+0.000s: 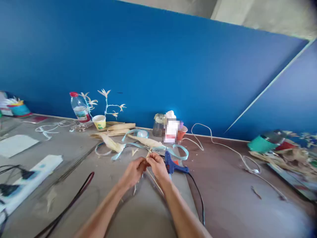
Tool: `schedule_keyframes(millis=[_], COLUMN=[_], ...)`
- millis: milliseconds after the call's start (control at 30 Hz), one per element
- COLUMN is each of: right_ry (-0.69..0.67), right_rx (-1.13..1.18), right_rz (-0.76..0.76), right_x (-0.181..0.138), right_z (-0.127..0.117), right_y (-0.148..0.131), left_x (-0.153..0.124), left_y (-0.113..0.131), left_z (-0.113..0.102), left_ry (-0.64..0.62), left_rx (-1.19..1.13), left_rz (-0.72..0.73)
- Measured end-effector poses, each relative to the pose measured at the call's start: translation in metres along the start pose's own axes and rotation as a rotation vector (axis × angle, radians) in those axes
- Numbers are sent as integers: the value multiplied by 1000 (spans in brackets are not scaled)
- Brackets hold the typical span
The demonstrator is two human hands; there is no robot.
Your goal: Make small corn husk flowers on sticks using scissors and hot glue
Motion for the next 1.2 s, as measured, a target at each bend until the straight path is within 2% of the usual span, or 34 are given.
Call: schedule_keyframes(millis=[100, 233, 400, 533, 700, 933, 1200], right_ry=[39, 71, 76, 39, 118, 225, 213], right_rx=[-27, -51, -44, 60, 182, 330, 421], right_rz=[-35, -62, -48, -6, 28, 93, 110], right_x=[-3, -6, -6, -4, -2, 1, 0], right_z=[1, 3, 1, 2, 0, -4, -6], right_y=[-2, -7, -6, 2, 6, 12, 3], left_x=[-1, -2, -1, -2, -7, -5, -5], left_y=[-3, -2, 4, 6, 10, 7, 4], left_z=[5, 5, -1, -2, 0, 7, 6], left_ry=[-33, -10, 18, -24, -16, -152, -221], left_rx=[-30, -129, -238, -213, -126, -189, -199], left_rz=[-29, -93, -73, -80, -72, -110, -93])
Point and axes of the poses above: each hand's wrist, its own x-axis towards the middle knuckle, its own z-axis out of the palm, y = z × x, the point moved 4 cm from there along x, towards the middle knuckle, and after that the axes turned 3 degrees about -y, right-handed, at the moved point
